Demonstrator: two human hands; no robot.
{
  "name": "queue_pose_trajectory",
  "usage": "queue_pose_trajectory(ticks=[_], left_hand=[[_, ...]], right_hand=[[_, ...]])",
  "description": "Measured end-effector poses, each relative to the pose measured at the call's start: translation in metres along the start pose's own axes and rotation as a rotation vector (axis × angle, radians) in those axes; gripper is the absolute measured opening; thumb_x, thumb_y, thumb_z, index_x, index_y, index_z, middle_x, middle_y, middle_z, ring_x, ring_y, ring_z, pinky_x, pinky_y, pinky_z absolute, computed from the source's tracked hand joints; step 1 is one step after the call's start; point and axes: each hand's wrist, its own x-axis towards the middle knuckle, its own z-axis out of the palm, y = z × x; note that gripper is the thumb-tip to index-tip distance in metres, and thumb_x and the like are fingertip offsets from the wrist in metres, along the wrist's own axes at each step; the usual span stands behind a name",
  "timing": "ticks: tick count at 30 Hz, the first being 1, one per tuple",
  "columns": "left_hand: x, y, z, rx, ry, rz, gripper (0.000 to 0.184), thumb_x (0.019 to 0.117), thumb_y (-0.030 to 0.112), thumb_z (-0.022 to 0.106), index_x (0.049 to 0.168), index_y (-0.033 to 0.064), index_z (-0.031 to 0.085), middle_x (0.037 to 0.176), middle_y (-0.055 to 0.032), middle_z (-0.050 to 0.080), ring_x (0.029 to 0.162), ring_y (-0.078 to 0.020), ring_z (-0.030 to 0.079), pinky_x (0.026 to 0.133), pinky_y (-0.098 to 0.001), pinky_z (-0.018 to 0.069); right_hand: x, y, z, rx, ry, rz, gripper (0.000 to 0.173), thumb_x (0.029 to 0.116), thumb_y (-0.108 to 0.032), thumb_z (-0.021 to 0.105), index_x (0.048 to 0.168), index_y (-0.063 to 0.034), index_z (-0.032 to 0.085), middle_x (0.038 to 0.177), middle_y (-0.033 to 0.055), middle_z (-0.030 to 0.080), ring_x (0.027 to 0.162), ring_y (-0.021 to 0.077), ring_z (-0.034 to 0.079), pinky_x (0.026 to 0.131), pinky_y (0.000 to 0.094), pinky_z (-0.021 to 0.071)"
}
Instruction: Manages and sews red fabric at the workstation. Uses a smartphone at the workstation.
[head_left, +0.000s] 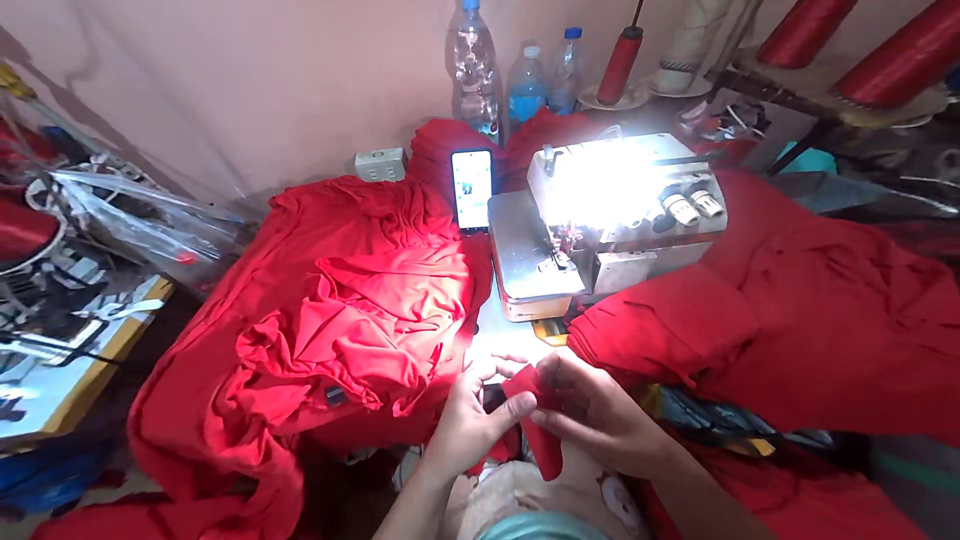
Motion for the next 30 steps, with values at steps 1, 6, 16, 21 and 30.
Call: queue_pose_trajectory(ticks=[1, 6, 16, 21, 30], left_hand=[[0.001, 0.0, 0.004, 0.031, 0.08, 0.033, 0.016, 0.0886, 0.018, 0.075, 0.098, 0.0068, 0.068, 0.104, 0.0065, 0.07, 0.094, 0.0024, 0.066, 0.082, -0.0179, 0.0576], [0.003, 0.002, 0.003, 0.161, 0.286, 0.208, 0.007, 0.0953, 0.016, 0.066, 0.099, 0.01, 0.068, 0.103, 0.0102, 0.07, 0.1, 0.0029, 0.064, 0.089, -0.0176, 0.0547], [0.011, -0.008, 0.001, 0.319, 0.466, 0.275, 0.014, 0.0958, 0.011, 0.058, 0.093, 0.0013, 0.068, 0.104, 0.0057, 0.071, 0.108, 0.0039, 0.062, 0.097, -0.0171, 0.05], [0.02, -0.009, 0.009, 0.311, 0.498, 0.394, 0.012, 0.1005, 0.013, 0.057, 0.098, 0.0135, 0.068, 0.103, 0.0164, 0.069, 0.102, 0.0076, 0.062, 0.09, -0.0138, 0.0526], [0.164, -0.005, 0.003, 0.927, -0.037, 0.255, 0.008, 0.0866, 0.009, 0.073, 0.089, 0.0017, 0.075, 0.099, -0.014, 0.07, 0.101, -0.03, 0.064, 0.091, -0.0485, 0.0503]], right_hand=[[-0.001, -0.001, 0.0, -0.005, -0.003, 0.013, 0.024, 0.0949, -0.013, 0.067, 0.112, -0.0001, 0.057, 0.102, 0.0009, 0.067, 0.095, -0.0011, 0.066, 0.082, 0.017, 0.0573], [-0.01, 0.001, -0.012, -0.037, -0.033, 0.049, 0.034, 0.0922, -0.017, 0.071, 0.117, -0.0022, 0.054, 0.097, -0.0004, 0.067, 0.088, 0.0, 0.065, 0.076, 0.0172, 0.0565], [-0.006, -0.001, -0.022, -0.252, 0.117, -0.011, 0.03, 0.0865, -0.017, 0.075, 0.11, -0.0004, 0.066, 0.084, -0.0017, 0.069, 0.069, -0.0067, 0.059, 0.06, 0.0075, 0.047], [0.0, 0.008, -0.026, -0.276, 0.152, -0.032, 0.029, 0.0877, -0.02, 0.075, 0.107, 0.0016, 0.071, 0.079, 0.0018, 0.068, 0.067, -0.0047, 0.058, 0.06, 0.0087, 0.0469], [0.023, 0.065, -0.015, 0.055, 0.547, 0.239, 0.016, 0.093, -0.012, 0.067, 0.078, -0.0053, 0.065, 0.061, -0.007, 0.061, 0.051, -0.0027, 0.055, 0.05, 0.0145, 0.0471]])
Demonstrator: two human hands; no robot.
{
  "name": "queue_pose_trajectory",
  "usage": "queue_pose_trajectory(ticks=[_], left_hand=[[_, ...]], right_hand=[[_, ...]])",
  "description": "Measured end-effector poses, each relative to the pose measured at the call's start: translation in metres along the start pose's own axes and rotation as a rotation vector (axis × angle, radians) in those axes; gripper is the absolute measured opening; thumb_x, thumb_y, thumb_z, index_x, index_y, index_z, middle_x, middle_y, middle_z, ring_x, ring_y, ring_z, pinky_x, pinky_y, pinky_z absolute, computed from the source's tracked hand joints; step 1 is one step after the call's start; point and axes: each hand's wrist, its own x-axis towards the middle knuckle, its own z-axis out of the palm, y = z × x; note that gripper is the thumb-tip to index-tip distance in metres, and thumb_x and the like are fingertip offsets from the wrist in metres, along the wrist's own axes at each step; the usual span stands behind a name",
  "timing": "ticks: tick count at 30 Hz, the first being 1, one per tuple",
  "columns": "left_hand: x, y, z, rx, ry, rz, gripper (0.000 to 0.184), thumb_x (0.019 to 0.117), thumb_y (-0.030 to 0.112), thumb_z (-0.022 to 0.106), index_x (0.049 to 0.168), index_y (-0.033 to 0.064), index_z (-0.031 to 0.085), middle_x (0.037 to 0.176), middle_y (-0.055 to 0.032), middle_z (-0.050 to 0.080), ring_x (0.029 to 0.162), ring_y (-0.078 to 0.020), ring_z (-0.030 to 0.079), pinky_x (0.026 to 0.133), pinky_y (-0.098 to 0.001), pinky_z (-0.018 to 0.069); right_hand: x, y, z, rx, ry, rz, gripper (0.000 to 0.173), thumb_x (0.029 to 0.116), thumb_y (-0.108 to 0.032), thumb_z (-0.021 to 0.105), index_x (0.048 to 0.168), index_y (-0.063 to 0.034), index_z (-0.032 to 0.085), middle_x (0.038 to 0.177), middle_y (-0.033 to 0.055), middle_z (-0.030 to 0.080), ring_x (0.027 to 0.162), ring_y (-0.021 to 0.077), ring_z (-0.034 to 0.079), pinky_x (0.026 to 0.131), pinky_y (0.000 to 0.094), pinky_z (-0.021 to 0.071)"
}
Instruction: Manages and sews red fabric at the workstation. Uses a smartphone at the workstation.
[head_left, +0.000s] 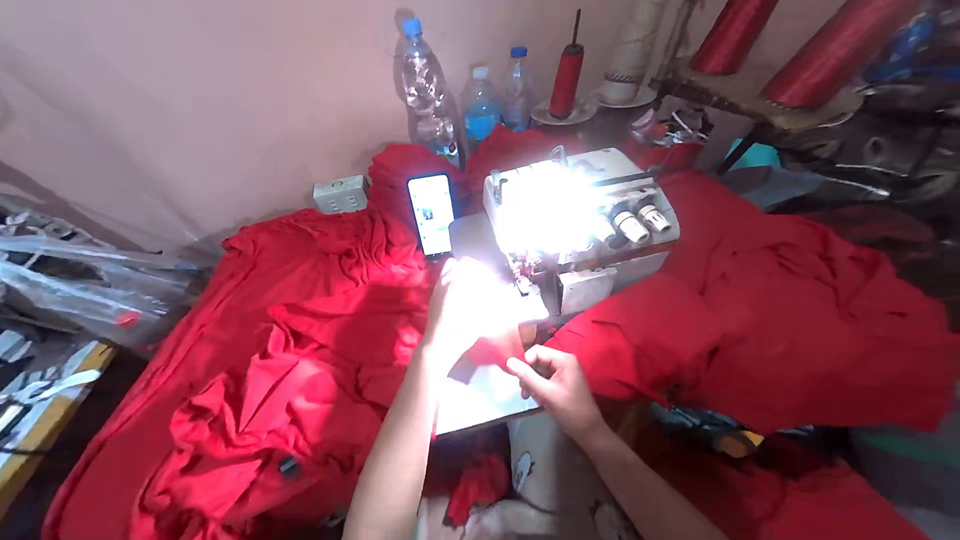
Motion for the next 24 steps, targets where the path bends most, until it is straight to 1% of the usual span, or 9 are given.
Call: queue_pose_trajectory(ticks=[2, 4, 8, 11, 14, 16, 18, 20, 24], left_hand=[[0.0, 0.006, 0.015, 0.092, 0.09, -0.01, 0.011, 0.0834, 0.018, 0.075, 0.085, 0.0074, 0.077, 0.092, -0.009, 0.07, 0.096, -0.0302, 0.064, 0.085, -0.0527, 0.0471], [-0.017, 0.022, 0.024, 0.242, 0.182, -0.003, 0.017, 0.0852, 0.023, 0.072, 0.087, 0.0064, 0.077, 0.09, -0.012, 0.07, 0.095, -0.0351, 0.067, 0.086, -0.0596, 0.0478], [-0.055, 0.048, 0.045, 0.45, 0.206, -0.059, 0.028, 0.0951, 0.03, 0.058, 0.096, 0.0109, 0.078, 0.1, -0.0148, 0.074, 0.099, -0.0372, 0.069, 0.082, -0.057, 0.049], [-0.062, 0.047, 0.058, 0.406, 0.206, -0.009, 0.036, 0.1012, 0.036, 0.049, 0.111, 0.0177, 0.079, 0.11, -0.0094, 0.075, 0.107, -0.0347, 0.067, 0.091, -0.0594, 0.0443], [-0.055, 0.045, 0.062, 0.334, 0.202, 0.007, 0.035, 0.1009, 0.026, 0.049, 0.121, 0.0163, 0.076, 0.119, -0.01, 0.073, 0.109, -0.0305, 0.066, 0.088, -0.0535, 0.0446], [-0.052, 0.045, 0.06, 0.31, 0.217, -0.018, 0.031, 0.0958, 0.019, 0.05, 0.108, 0.0097, 0.077, 0.109, -0.0127, 0.074, 0.103, -0.0323, 0.067, 0.084, -0.0523, 0.0475], [-0.052, 0.045, 0.054, 0.266, 0.186, -0.065, 0.03, 0.0932, 0.016, 0.049, 0.102, 0.0042, 0.075, 0.105, -0.0158, 0.073, 0.104, -0.0352, 0.067, 0.087, -0.0558, 0.0474], [-0.048, 0.043, 0.048, 0.212, 0.125, -0.103, 0.029, 0.0936, 0.015, 0.051, 0.107, 0.0035, 0.074, 0.109, -0.0168, 0.072, 0.109, -0.0372, 0.066, 0.089, -0.0593, 0.0468], [-0.025, 0.02, 0.033, 0.08, -0.003, -0.132, 0.026, 0.0981, 0.025, 0.057, 0.109, 0.0086, 0.073, 0.116, -0.0105, 0.069, 0.116, -0.0294, 0.062, 0.096, -0.0571, 0.0452]], right_hand=[[-0.003, 0.002, 0.001, 0.027, 0.044, 0.009, 0.014, 0.0897, -0.011, 0.071, 0.078, -0.0064, 0.065, 0.061, -0.0074, 0.062, 0.051, -0.0037, 0.055, 0.05, 0.0137, 0.046], [-0.009, 0.003, 0.001, 0.034, 0.052, -0.009, 0.012, 0.0879, -0.01, 0.073, 0.078, -0.0068, 0.066, 0.063, -0.0081, 0.063, 0.052, -0.0047, 0.056, 0.051, 0.0126, 0.0476], [-0.024, -0.008, -0.011, -0.022, 0.02, -0.009, 0.011, 0.092, -0.008, 0.065, 0.084, -0.0013, 0.07, 0.067, -0.006, 0.065, 0.055, -0.0066, 0.057, 0.053, 0.0118, 0.05], [-0.033, -0.02, -0.024, -0.077, 0.031, 0.054, 0.009, 0.0925, -0.007, 0.064, 0.087, -0.0019, 0.07, 0.07, -0.0055, 0.067, 0.057, -0.0062, 0.06, 0.052, 0.012, 0.0512], [-0.029, -0.022, -0.033, -0.083, 0.073, 0.038, 0.011, 0.0953, -0.009, 0.062, 0.089, -0.0027, 0.069, 0.071, -0.0061, 0.067, 0.056, -0.0057, 0.06, 0.049, 0.0119, 0.0504], [-0.022, -0.022, -0.035, -0.078, 0.097, 0.016, 0.011, 0.0946, -0.01, 0.063, 0.087, -0.0043, 0.068, 0.069, -0.0077, 0.065, 0.054, -0.0066, 0.059, 0.048, 0.0108, 0.0491], [-0.019, -0.022, -0.034, -0.052, 0.104, 0.016, 0.009, 0.0926, -0.01, 0.065, 0.084, -0.0069, 0.067, 0.067, -0.0094, 0.065, 0.054, -0.0072, 0.058, 0.048, 0.0101, 0.0487], [-0.015, -0.022, -0.032, -0.039, 0.123, 0.015, 0.008, 0.0908, -0.01, 0.067, 0.083, -0.008, 0.066, 0.066, -0.0099, 0.064, 0.053, -0.0068, 0.057, 0.049, 0.0105, 0.0486], [0.015, -0.022, -0.024, -0.126, 0.196, -0.047, 0.013, 0.0905, -0.011, 0.068, 0.079, -0.0062, 0.063, 0.062, -0.0086, 0.057, 0.051, -0.0054, 0.052, 0.048, 0.0123, 0.0454]])
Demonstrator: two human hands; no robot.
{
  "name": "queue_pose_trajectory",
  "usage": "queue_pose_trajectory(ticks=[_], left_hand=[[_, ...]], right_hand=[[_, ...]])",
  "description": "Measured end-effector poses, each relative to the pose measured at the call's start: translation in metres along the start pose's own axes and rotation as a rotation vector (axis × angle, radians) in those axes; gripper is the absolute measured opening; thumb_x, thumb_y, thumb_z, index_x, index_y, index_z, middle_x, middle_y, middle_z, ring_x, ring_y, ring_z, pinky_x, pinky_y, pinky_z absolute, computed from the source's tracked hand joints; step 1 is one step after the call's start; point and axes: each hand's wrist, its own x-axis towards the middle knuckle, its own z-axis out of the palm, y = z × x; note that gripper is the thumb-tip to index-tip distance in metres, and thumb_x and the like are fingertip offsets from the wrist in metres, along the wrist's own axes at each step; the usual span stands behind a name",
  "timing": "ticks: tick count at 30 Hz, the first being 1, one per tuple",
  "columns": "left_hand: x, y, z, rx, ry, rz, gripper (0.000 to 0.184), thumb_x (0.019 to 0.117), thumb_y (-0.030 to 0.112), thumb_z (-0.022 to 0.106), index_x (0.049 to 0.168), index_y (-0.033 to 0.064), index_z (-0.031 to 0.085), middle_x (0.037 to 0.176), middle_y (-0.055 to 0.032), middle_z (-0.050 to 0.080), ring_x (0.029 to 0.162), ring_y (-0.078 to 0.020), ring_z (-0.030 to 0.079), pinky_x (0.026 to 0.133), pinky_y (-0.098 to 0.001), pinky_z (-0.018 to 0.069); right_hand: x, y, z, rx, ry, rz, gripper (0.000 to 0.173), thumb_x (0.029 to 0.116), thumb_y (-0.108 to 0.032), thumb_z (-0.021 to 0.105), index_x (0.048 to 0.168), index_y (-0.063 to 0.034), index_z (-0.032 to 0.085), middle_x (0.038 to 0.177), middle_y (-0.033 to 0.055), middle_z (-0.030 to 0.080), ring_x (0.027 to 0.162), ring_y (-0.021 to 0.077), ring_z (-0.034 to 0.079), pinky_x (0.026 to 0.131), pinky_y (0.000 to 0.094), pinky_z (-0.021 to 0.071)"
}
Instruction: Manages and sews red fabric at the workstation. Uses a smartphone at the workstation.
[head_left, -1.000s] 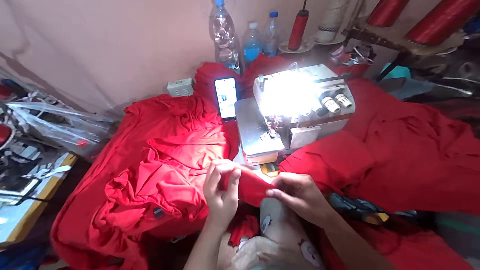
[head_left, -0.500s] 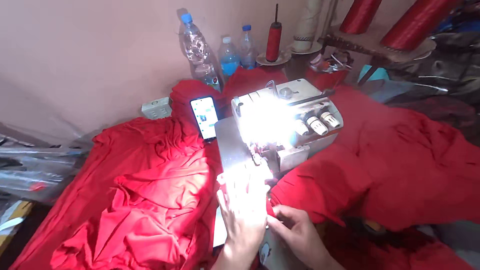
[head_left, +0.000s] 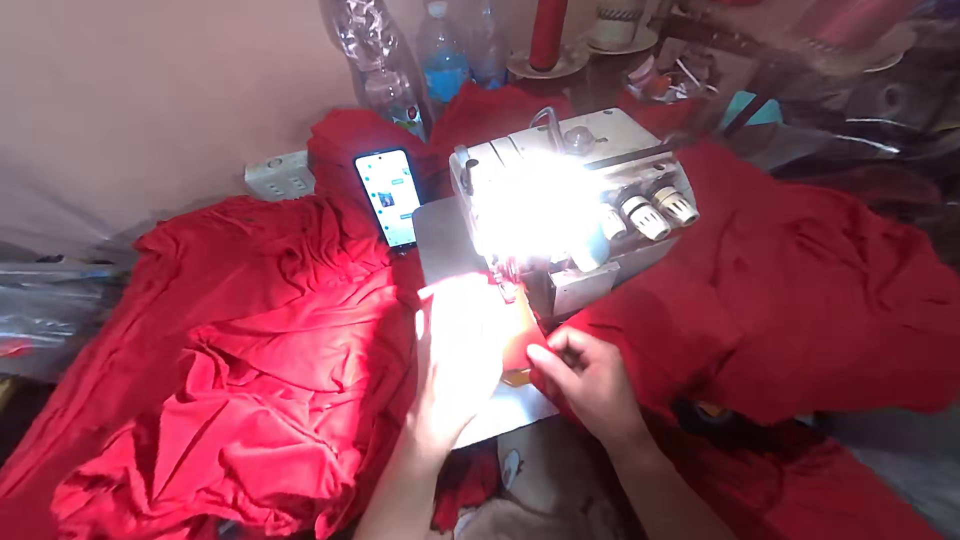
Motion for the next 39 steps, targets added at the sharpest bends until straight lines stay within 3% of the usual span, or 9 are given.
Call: queue_pose_trajectory(ticks=[7, 13, 16, 19, 25, 31, 33, 36, 39], left_hand=[[0.035, -0.037, -0.01, -0.052, -0.128, 0.036, 0.024, 0.1005, 0.009, 0.057, 0.121, 0.0025, 0.068, 0.134, -0.015, 0.062, 0.131, -0.038, 0.051, 0.102, -0.065, 0.0376], [0.021, -0.037, -0.006, -0.2, 0.019, -0.128, 0.048, 0.1019, 0.013, 0.058, 0.144, -0.0096, 0.049, 0.157, -0.0268, 0.04, 0.149, -0.0377, 0.034, 0.123, -0.0482, 0.026], [-0.006, -0.023, -0.022, -0.049, 0.176, -0.247, 0.031, 0.0981, 0.014, 0.063, 0.122, -0.0037, 0.07, 0.115, -0.0214, 0.072, 0.107, -0.0325, 0.071, 0.096, -0.05, 0.0532], [-0.05, -0.011, -0.033, 0.096, 0.203, -0.302, 0.024, 0.0964, 0.022, 0.064, 0.099, 0.0012, 0.077, 0.081, -0.0153, 0.074, 0.075, -0.0321, 0.073, 0.07, -0.0526, 0.0566], [-0.118, 0.025, 0.011, 0.139, 0.198, -0.133, 0.025, 0.0929, 0.019, 0.061, 0.09, 0.0002, 0.077, 0.073, -0.0121, 0.071, 0.062, -0.027, 0.072, 0.052, -0.0429, 0.0564], [-0.128, 0.025, 0.022, 0.0, 0.072, -0.01, 0.031, 0.0934, 0.026, 0.062, 0.106, 0.0023, 0.077, 0.091, -0.0094, 0.076, 0.073, -0.0241, 0.074, 0.058, -0.0393, 0.0578], [-0.128, 0.023, 0.018, -0.079, 0.074, 0.0, 0.031, 0.0936, 0.025, 0.062, 0.109, 0.0029, 0.076, 0.096, -0.0097, 0.076, 0.079, -0.0232, 0.074, 0.062, -0.0377, 0.059], [-0.125, 0.019, 0.017, -0.188, 0.161, 0.016, 0.041, 0.0951, 0.032, 0.062, 0.115, -0.0017, 0.072, 0.113, -0.0167, 0.072, 0.098, -0.0247, 0.072, 0.08, -0.0334, 0.0592], [-0.124, 0.015, 0.015, -0.393, 0.156, 0.068, 0.057, 0.0966, 0.039, 0.062, 0.126, -0.009, 0.063, 0.125, -0.0219, 0.068, 0.12, -0.0273, 0.064, 0.105, -0.039, 0.0478]], right_hand=[[0.039, 0.009, 0.016, -0.04, 0.072, -0.028, 0.043, 0.0872, -0.002, 0.064, 0.055, -0.0182, 0.041, 0.051, -0.0123, 0.042, 0.045, -0.0052, 0.036, 0.046, 0.0141, 0.0301], [0.03, 0.007, 0.011, -0.151, 0.068, -0.074, 0.038, 0.093, -0.009, 0.064, 0.059, -0.0148, 0.047, 0.054, -0.0107, 0.044, 0.045, -0.0047, 0.04, 0.045, 0.0134, 0.0358], [0.014, -0.002, 0.015, -0.185, 0.027, -0.095, 0.035, 0.0945, -0.012, 0.061, 0.06, -0.0127, 0.051, 0.053, -0.011, 0.047, 0.045, -0.0066, 0.044, 0.045, 0.0126, 0.038], [0.001, -0.004, 0.022, -0.231, -0.072, -0.126, 0.04, 0.0972, -0.022, 0.06, 0.059, -0.012, 0.055, 0.052, -0.0098, 0.049, 0.045, -0.0065, 0.046, 0.044, 0.0134, 0.0386], [-0.015, 0.011, 0.023, -0.429, -0.141, -0.294, 0.024, 0.0942, -0.021, 0.06, 0.089, -0.002, 0.074, 0.076, 0.0048, 0.07, 0.066, 0.0051, 0.066, 0.061, 0.0219, 0.0538], [0.008, -0.007, -0.031, -0.786, 0.06, -0.185, 0.025, 0.1002, -0.009, 0.053, 0.102, 0.0084, 0.07, 0.091, 0.027, 0.07, 0.086, 0.0414, 0.069, 0.077, 0.0592, 0.0515], [0.01, -0.01, -0.031, -0.75, 0.055, -0.206, 0.026, 0.1006, -0.009, 0.05, 0.103, 0.0085, 0.068, 0.092, 0.0243, 0.069, 0.086, 0.0334, 0.068, 0.077, 0.0504, 0.0518], [-0.009, -0.011, -0.021, -0.478, -0.101, -0.253, 0.022, 0.1005, -0.016, 0.048, 0.096, -0.0004, 0.063, 0.08, -0.0016, 0.06, 0.073, -0.0044, 0.055, 0.067, 0.0146, 0.0465], [-0.032, -0.015, -0.013, -0.167, -0.314, -0.335, 0.017, 0.1006, -0.025, 0.059, 0.098, -0.0089, 0.065, 0.088, -0.0102, 0.066, 0.081, -0.0114, 0.059, 0.073, 0.0077, 0.05]])
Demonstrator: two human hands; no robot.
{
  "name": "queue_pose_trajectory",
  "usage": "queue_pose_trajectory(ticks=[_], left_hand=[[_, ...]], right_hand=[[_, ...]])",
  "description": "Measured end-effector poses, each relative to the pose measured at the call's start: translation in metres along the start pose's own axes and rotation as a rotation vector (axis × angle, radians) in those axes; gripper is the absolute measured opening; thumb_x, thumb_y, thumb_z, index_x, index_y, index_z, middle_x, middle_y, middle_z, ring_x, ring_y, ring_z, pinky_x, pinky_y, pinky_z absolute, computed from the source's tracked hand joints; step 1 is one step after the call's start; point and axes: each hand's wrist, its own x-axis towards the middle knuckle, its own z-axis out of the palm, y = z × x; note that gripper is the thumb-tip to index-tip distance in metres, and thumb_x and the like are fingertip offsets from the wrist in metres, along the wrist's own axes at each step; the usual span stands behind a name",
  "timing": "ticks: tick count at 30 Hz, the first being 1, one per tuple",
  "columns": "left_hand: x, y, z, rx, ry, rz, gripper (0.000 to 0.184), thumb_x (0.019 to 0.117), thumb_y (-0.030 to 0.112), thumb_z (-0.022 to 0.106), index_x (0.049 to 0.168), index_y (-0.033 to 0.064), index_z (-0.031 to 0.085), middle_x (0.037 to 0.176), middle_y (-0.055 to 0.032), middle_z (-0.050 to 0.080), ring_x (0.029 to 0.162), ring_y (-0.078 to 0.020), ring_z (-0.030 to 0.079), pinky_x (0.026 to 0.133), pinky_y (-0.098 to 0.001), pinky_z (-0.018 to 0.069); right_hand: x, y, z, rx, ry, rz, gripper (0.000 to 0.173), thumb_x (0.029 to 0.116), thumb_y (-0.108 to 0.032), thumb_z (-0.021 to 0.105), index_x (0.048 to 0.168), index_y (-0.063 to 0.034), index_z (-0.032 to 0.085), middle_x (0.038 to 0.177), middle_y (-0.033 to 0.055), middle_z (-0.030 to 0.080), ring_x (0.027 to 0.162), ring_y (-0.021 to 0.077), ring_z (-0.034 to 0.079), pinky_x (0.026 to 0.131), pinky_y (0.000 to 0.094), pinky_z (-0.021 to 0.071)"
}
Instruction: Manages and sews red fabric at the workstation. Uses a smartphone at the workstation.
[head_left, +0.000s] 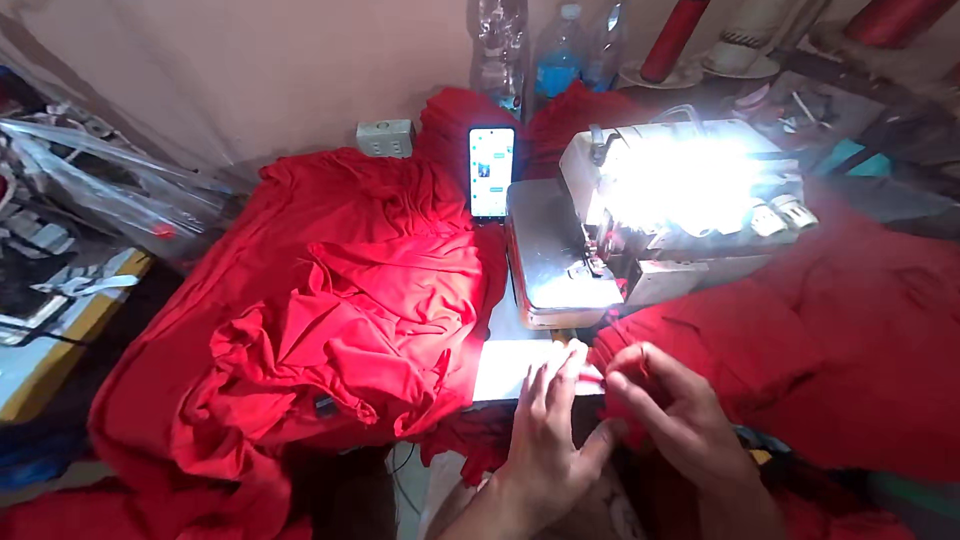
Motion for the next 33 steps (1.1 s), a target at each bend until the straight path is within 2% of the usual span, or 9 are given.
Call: queue_pose_trajectory(ticks=[4, 8, 13, 15, 18, 20, 23, 27, 33], left_hand=[[-0.003, 0.003, -0.011, -0.296, -0.045, 0.025, 0.017, 0.0956, 0.015, 0.066, 0.095, -0.0015, 0.072, 0.086, -0.0088, 0.073, 0.084, -0.0089, 0.069, 0.081, -0.0212, 0.0545], [-0.006, 0.018, -0.042, -0.336, -0.078, 0.218, 0.023, 0.1003, 0.018, 0.061, 0.085, 0.0039, 0.069, 0.078, -0.0057, 0.069, 0.085, -0.0124, 0.066, 0.087, -0.0236, 0.0501], [-0.004, 0.024, -0.05, -0.765, -0.063, 0.256, 0.055, 0.1058, 0.056, 0.038, 0.094, 0.0062, 0.06, 0.093, -0.0053, 0.06, 0.097, -0.012, 0.061, 0.09, -0.0239, 0.0494], [0.001, 0.016, -0.039, -0.643, 0.171, 0.178, 0.042, 0.1086, 0.05, 0.034, 0.092, 0.0164, 0.053, 0.089, 0.0053, 0.054, 0.088, 0.0015, 0.056, 0.079, -0.013, 0.0456], [0.001, 0.014, -0.036, -0.525, 0.116, 0.256, 0.033, 0.1083, 0.039, 0.045, 0.11, 0.012, 0.064, 0.116, 0.0022, 0.057, 0.118, -0.0012, 0.052, 0.102, -0.0162, 0.0419], [0.001, 0.017, -0.039, -0.442, 0.142, 0.315, 0.028, 0.1067, 0.036, 0.051, 0.115, 0.0143, 0.066, 0.131, 0.0029, 0.056, 0.134, -0.0052, 0.046, 0.112, -0.0221, 0.0388], [0.032, 0.007, -0.078, -0.141, 0.344, 0.224, 0.027, 0.1088, 0.038, 0.044, 0.106, 0.0203, 0.064, 0.126, 0.0127, 0.06, 0.125, 0.0031, 0.052, 0.104, -0.0192, 0.0444], [0.132, -0.035, -0.131, 0.11, 0.259, 0.037, 0.027, 0.0992, 0.014, 0.056, 0.114, -0.0065, 0.064, 0.116, -0.0174, 0.065, 0.106, -0.0175, 0.063, 0.091, -0.032, 0.0538], [0.245, -0.137, -0.108, 0.255, -0.132, -0.286, 0.065, 0.0897, 0.012, 0.072, 0.142, -0.0121, 0.042, 0.136, -0.0341, 0.054, 0.128, -0.0462, 0.054, 0.108, -0.0574, 0.0436]], right_hand=[[-0.006, -0.018, -0.009, -0.023, 0.056, -0.119, 0.024, 0.1072, -0.037, 0.051, 0.1, -0.0197, 0.065, 0.089, -0.0149, 0.064, 0.086, -0.0122, 0.058, 0.077, 0.0063, 0.0464], [-0.012, -0.029, -0.023, 0.067, 0.188, -0.278, 0.029, 0.11, -0.037, 0.043, 0.109, -0.0274, 0.07, 0.098, -0.0199, 0.068, 0.087, -0.0089, 0.062, 0.076, 0.0096, 0.0488], [-0.007, -0.043, -0.003, 0.176, -0.009, -0.532, 0.035, 0.1104, -0.036, 0.036, 0.12, -0.018, 0.064, 0.122, -0.0066, 0.066, 0.12, 0.0097, 0.059, 0.104, 0.0269, 0.0459], [-0.005, -0.042, 0.02, 0.055, 0.008, -0.544, 0.034, 0.1099, -0.037, 0.038, 0.136, -0.0268, 0.058, 0.142, -0.0125, 0.056, 0.14, 0.011, 0.046, 0.116, 0.0287, 0.0381], [-0.004, -0.035, 0.05, -0.025, 0.079, -0.558, 0.036, 0.1094, -0.041, 0.04, 0.141, -0.0334, 0.055, 0.156, -0.0129, 0.042, 0.149, 0.0135, 0.034, 0.121, 0.0324, 0.033], [-0.007, -0.033, 0.057, -0.064, 0.095, -0.547, 0.035, 0.1083, -0.037, 0.045, 0.141, -0.0332, 0.055, 0.158, -0.0106, 0.039, 0.15, 0.0139, 0.032, 0.122, 0.0341, 0.0318], [-0.005, -0.029, 0.054, -0.107, 0.146, -0.518, 0.036, 0.1111, -0.04, 0.033, 0.132, -0.0254, 0.059, 0.132, -0.0103, 0.053, 0.131, 0.0039, 0.049, 0.115, 0.028, 0.0396], [-0.003, 0.008, 0.079, -0.059, 0.135, -0.407, 0.037, 0.1122, -0.033, 0.036, 0.114, -0.0112, 0.066, 0.093, 0.0003, 0.063, 0.091, 0.0012, 0.061, 0.087, 0.0152, 0.0487], [0.016, 0.058, 0.106, -0.223, -0.077, -0.264, 0.033, 0.1058, -0.02, 0.047, 0.112, -0.0015, 0.074, 0.099, 0.0093, 0.076, 0.094, 0.0104, 0.071, 0.09, 0.0236, 0.0537]])
